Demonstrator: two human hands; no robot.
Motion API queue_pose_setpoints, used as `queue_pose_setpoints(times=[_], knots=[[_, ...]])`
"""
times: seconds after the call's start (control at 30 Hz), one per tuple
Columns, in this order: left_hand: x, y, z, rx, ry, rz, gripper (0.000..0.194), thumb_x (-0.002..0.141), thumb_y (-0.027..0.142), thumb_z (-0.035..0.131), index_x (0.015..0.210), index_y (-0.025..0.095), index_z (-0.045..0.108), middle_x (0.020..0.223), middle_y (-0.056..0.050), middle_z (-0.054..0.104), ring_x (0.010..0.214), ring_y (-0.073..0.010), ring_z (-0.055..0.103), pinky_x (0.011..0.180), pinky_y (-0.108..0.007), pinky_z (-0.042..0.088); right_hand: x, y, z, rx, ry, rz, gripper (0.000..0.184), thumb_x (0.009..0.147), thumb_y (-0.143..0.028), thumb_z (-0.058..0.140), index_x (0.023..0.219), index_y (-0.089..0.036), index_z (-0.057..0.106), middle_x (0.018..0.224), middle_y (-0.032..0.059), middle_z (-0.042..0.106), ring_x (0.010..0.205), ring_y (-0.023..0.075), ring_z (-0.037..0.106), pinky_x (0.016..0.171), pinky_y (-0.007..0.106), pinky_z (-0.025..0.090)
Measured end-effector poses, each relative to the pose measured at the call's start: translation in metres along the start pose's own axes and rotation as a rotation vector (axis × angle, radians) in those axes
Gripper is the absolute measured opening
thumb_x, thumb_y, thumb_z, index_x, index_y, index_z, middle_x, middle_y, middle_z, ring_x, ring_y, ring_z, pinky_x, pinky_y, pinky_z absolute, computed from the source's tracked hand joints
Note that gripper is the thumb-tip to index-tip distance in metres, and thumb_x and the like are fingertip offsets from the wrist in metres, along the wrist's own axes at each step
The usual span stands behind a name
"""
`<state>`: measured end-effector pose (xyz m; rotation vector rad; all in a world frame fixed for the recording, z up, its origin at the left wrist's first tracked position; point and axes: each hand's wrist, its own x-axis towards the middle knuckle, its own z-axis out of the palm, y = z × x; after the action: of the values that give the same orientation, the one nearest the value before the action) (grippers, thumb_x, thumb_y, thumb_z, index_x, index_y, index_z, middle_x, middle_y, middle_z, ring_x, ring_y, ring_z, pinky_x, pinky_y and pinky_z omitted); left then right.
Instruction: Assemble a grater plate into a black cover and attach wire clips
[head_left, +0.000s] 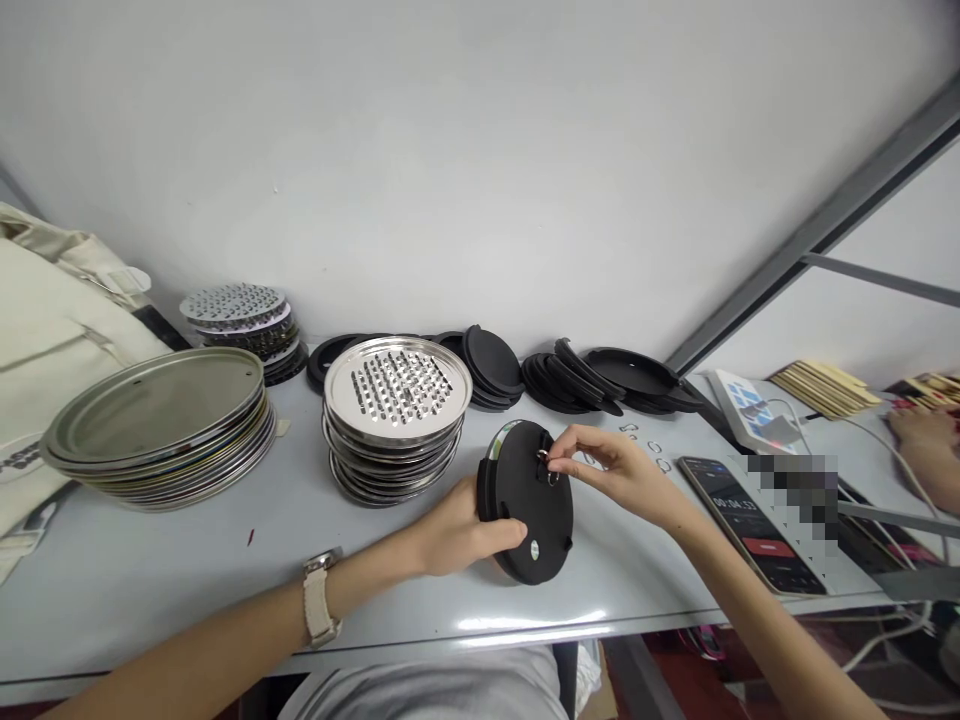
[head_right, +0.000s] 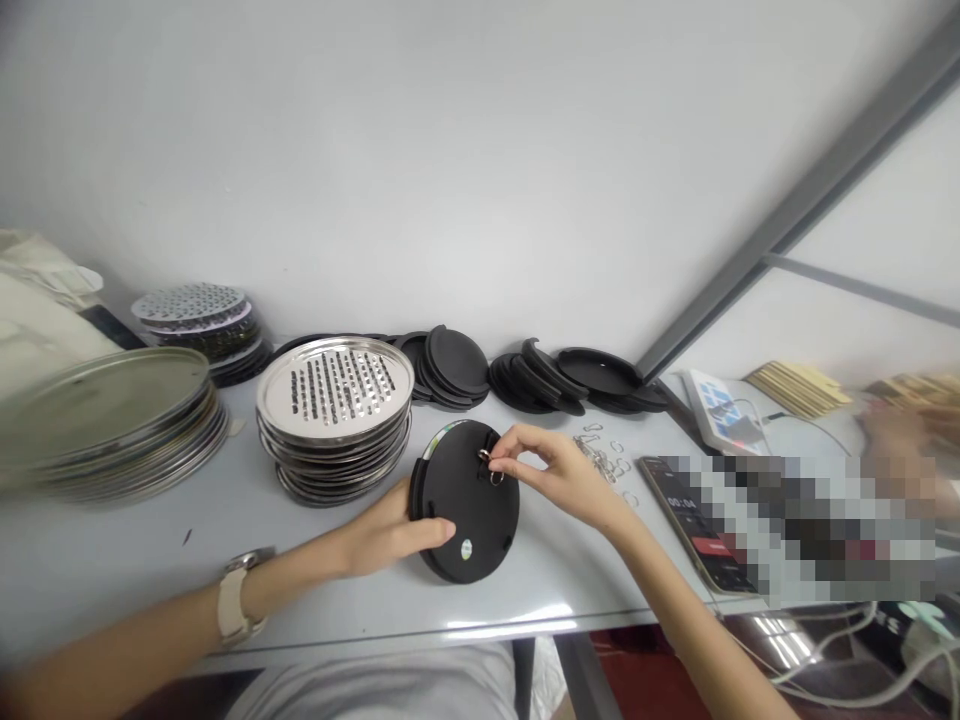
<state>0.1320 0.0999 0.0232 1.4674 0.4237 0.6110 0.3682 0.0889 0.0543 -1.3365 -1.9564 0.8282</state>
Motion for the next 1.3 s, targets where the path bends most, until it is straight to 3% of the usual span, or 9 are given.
queue_pose_setpoints(times=[0.13, 0.3, 0.43, 0.6, 0.87, 1.17, 1.3], knots=[[0.0, 0.002, -0.001, -0.045, 0.032, -0.022, 0.013, 0.077, 0.017, 0.059, 0.09, 0.015, 0.061, 0.091, -0.003, 0.061, 0.088, -0.0194, 0.055, 0.08, -0.03, 0.047, 0.008, 0.003, -0.002, 0.075, -0.061, 0.037, 0.029, 0.084, -0.046, 0.064, 0.081, -0.018, 0.065, 0.081, 0.0051, 0.067, 0.079, 0.0187, 0.06, 0.077, 0.034, 0.05], [0.002, -0.001, -0.001, -0.231, 0.018, -0.266, 0.029, 0.076, 0.025, 0.06, 0.103, 0.014, 0.059, 0.079, -0.006, 0.066, 0.064, -0.0205, 0.064, 0.055, -0.032, 0.054, 0.017, 0.009, -0.003, 0.127, -0.11, 0.066, 0.029, 0.083, -0.045, 0.066, 0.08, -0.016, 0.065, 0.079, 0.0038, 0.065, 0.078, 0.0166, 0.059, 0.077, 0.033, 0.048], [0.005, -0.011, -0.005, -0.332, 0.029, -0.35, 0.037, 0.075, 0.024, 0.058, 0.11, 0.012, 0.058, 0.077, -0.009, 0.069, 0.061, -0.0232, 0.066, 0.048, -0.033, 0.055, 0.024, 0.015, -0.004, 0.175, -0.234, 0.087, 0.028, 0.082, -0.043, 0.067, 0.08, -0.016, 0.064, 0.076, 0.002, 0.065, 0.073, 0.0141, 0.058, 0.072, 0.03, 0.047], [0.008, -0.02, -0.009, -0.474, -0.009, -0.425, 0.03, 0.075, 0.027, 0.054, 0.095, 0.006, 0.063, 0.075, -0.015, 0.071, 0.058, -0.0253, 0.067, 0.047, -0.035, 0.055, 0.031, 0.023, -0.005, 0.315, -0.398, 0.169, 0.03, 0.079, -0.045, 0.069, 0.077, -0.016, 0.06, 0.073, -0.0002, 0.063, 0.069, 0.012, 0.057, 0.068, 0.027, 0.047], [0.01, -0.024, -0.013, -0.516, -0.041, -0.487, 0.035, 0.075, 0.029, 0.052, 0.091, 0.003, 0.069, 0.073, -0.015, 0.072, 0.058, -0.0254, 0.068, 0.05, -0.036, 0.056, 0.029, 0.032, -0.005, 0.324, -0.431, 0.206, 0.031, 0.076, -0.046, 0.071, 0.073, -0.016, 0.061, 0.07, -0.0005, 0.062, 0.068, 0.0124, 0.056, 0.069, 0.028, 0.047], [0.012, -0.022, -0.013, -0.509, -0.03, -0.519, 0.039, 0.072, 0.031, 0.052, 0.092, 0.003, 0.07, 0.073, -0.015, 0.073, 0.057, -0.0256, 0.068, 0.048, -0.034, 0.055, 0.03, 0.025, -0.005, 0.329, -0.406, 0.218, 0.029, 0.076, -0.042, 0.072, 0.072, -0.016, 0.06, 0.069, -0.0015, 0.06, 0.065, 0.0111, 0.054, 0.067, 0.026, 0.044], [0.013, -0.023, -0.014, -0.492, -0.058, -0.55, 0.037, 0.069, 0.033, 0.05, 0.077, 0.002, 0.07, 0.065, -0.016, 0.07, 0.053, -0.0252, 0.068, 0.047, -0.033, 0.055, 0.031, 0.026, -0.006, 0.357, -0.431, 0.236, 0.029, 0.076, -0.042, 0.072, 0.072, -0.016, 0.059, 0.068, -0.0019, 0.06, 0.065, 0.0109, 0.053, 0.066, 0.025, 0.043]])
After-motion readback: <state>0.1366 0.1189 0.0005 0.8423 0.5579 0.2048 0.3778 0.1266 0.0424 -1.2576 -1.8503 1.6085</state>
